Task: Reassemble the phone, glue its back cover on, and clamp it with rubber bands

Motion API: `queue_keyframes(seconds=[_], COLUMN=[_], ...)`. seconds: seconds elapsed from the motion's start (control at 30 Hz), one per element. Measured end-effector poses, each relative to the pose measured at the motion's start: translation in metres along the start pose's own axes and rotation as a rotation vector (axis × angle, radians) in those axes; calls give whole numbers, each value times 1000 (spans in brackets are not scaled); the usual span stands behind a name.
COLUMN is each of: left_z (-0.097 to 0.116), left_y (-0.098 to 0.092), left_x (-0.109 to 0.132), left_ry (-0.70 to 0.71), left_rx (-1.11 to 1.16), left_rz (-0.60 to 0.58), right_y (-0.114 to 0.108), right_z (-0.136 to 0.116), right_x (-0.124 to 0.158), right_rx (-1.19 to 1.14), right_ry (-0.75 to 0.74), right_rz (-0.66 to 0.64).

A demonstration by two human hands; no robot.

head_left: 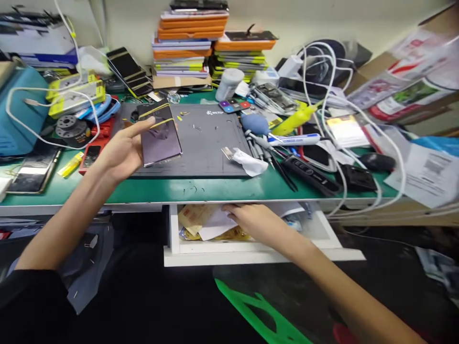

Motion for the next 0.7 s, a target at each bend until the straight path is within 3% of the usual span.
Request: queue_keyframes(seconds=[0.2, 0.37, 0.47, 0.57, 0.7], left_z=[-2, -8, -3, 6, 14], left_y=[-3, -6, -3, -2, 14], left_x=[0, -3, 6, 20, 34], left_ry=[182, 208, 158, 110, 77], left_rx=[-163, -147, -111, 77, 328], left_rz=[-120, -171, -114, 41, -3], right_y=[-12, -32, -11, 19, 36], right_z=[29, 33, 36, 41, 40], right_x=[34, 61, 58, 45, 20], right_rx=[-21, -163, -185, -143, -89], right_ry=[151, 110, 178, 314, 318], right_rz=[24, 154, -23, -201, -137])
Point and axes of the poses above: each hand's wrist, its own x-axis away from the middle knuckle, its own y-axis out of the palm, z = x × y, the point moved 10 cm from there along -x, towards the middle knuckle, and after that the axes turned 13 degrees about -x, right-handed, at the moved point
